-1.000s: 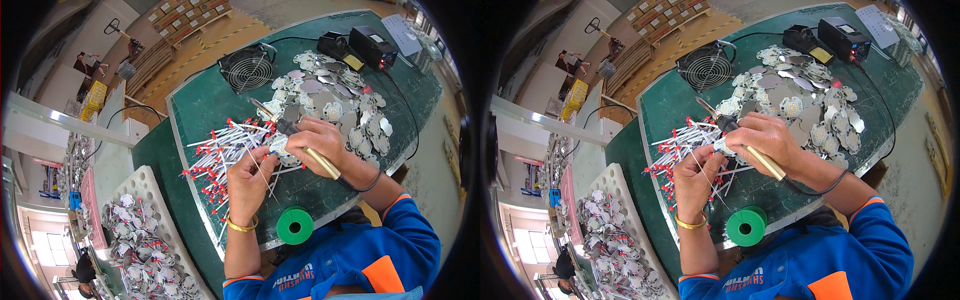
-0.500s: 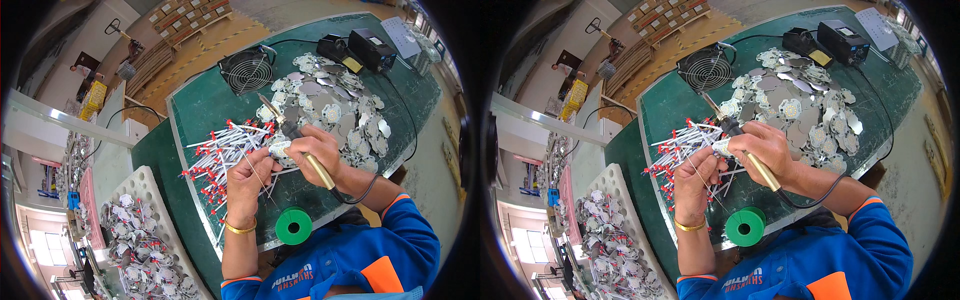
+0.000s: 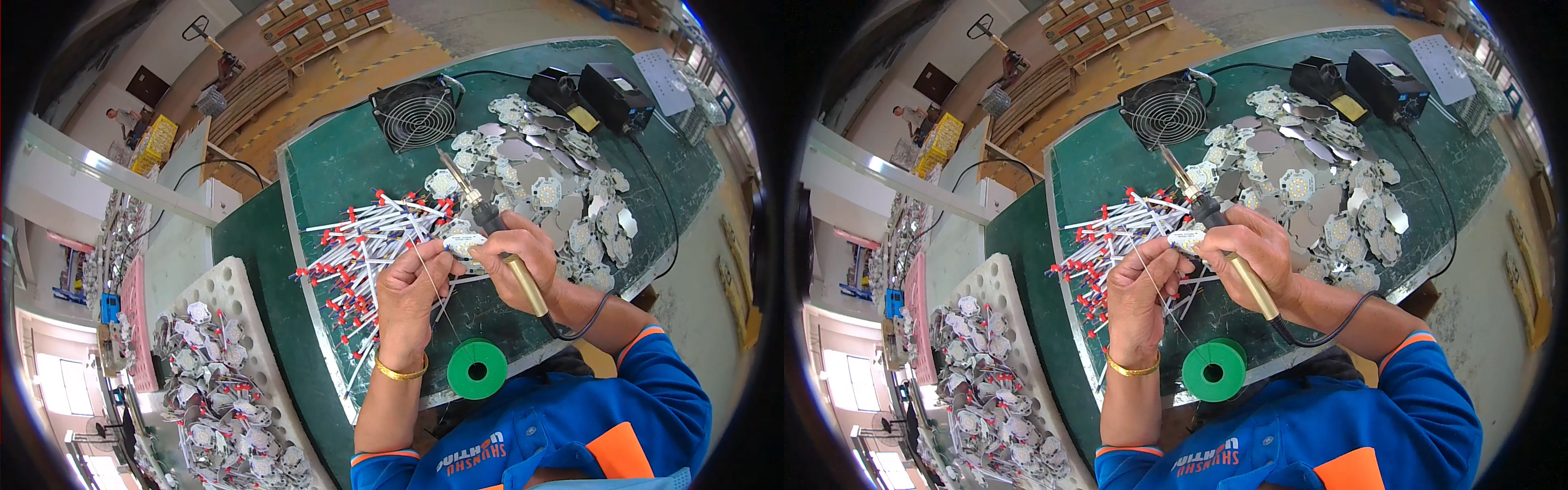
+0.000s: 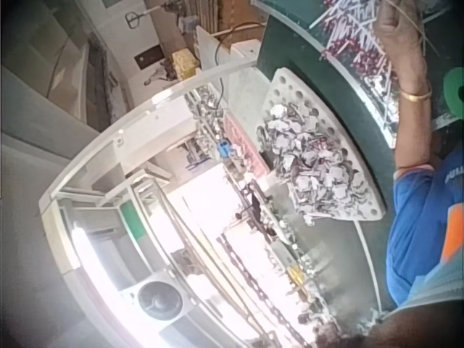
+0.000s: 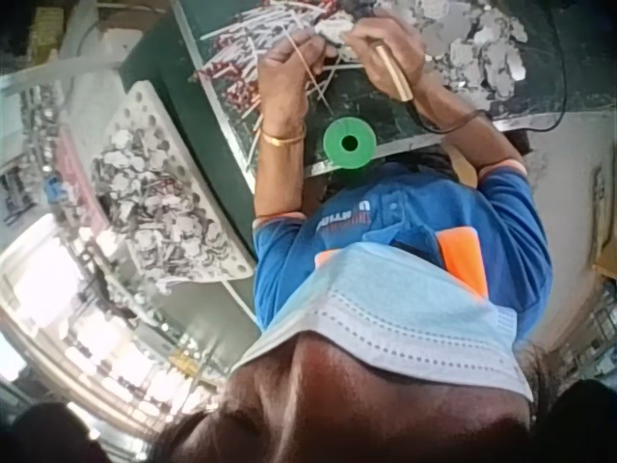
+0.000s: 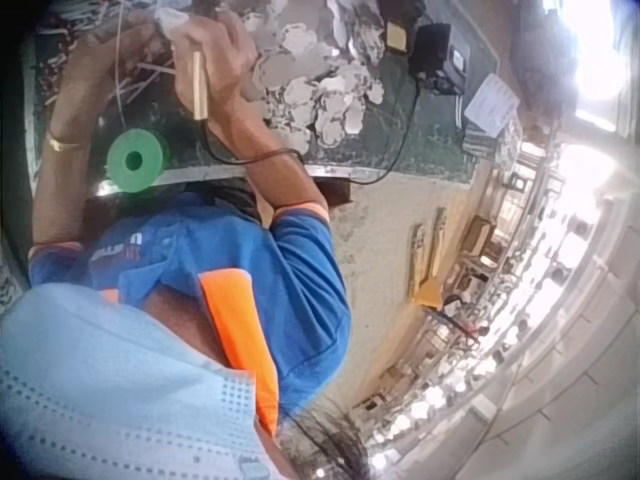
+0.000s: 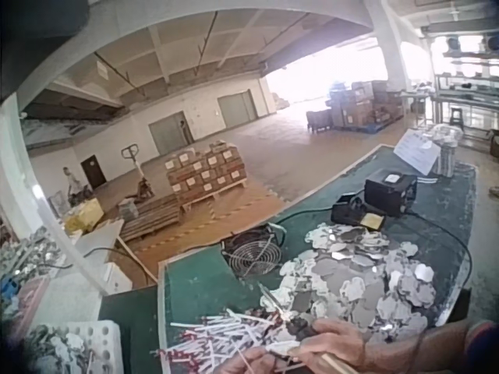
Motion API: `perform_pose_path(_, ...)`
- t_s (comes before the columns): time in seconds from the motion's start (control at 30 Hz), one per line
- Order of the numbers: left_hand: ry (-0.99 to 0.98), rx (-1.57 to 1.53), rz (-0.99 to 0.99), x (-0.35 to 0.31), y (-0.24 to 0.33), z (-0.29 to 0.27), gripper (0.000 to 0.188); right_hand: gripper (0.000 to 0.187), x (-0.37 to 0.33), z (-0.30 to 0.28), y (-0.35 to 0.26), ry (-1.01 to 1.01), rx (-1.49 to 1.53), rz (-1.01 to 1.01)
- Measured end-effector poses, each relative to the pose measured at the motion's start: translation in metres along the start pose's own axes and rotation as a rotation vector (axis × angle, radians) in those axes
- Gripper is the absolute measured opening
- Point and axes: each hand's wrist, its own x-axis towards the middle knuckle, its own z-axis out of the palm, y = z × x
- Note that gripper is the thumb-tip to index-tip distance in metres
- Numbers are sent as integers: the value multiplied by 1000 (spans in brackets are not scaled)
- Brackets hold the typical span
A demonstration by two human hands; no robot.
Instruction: The person shifts a tray of circuit boards aside, then solders wires onto LED circuit boards using a soldering iron and solder wire.
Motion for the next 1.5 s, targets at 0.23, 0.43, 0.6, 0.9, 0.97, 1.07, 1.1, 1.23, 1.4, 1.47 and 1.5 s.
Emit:
perform_pose_path(0.23,74,22,48,0,12,-10,19,23,7,-3,-5,-45,-13,-38)
perform_pose_path(0.43,160,145,158,6,34,-16,19,30,15,-19,-7,-3,221,-91)
perform_pose_path(0.6,150,115,191,8,38,-18,18,31,22,-24,-9,-118,334,-85)
perform_pose_path(0.9,184,163,159,8,36,-23,19,19,25,-23,-10,-201,366,-45)
perform_pose_path(0.97,182,151,160,7,35,-23,19,18,24,-22,-10,-206,373,-40)
perform_pose_path(1.07,180,128,172,6,35,-22,19,18,23,-20,-10,-212,380,-36)
perform_pose_path(1.1,173,132,168,6,36,-23,19,19,23,-19,-10,-212,379,-35)
perform_pose_path(1.23,155,131,162,5,37,-23,19,20,23,-19,-9,-224,383,-31)
perform_pose_path(1.4,157,109,188,5,36,-24,19,20,23,-20,-9,-236,412,-1)
perform_pose_path(1.47,142,105,184,4,37,-24,19,20,22,-19,-8,-242,418,-1)
perform_pose_path(1.5,150,115,187,4,37,-24,19,20,22,-18,-8,-248,424,-1)
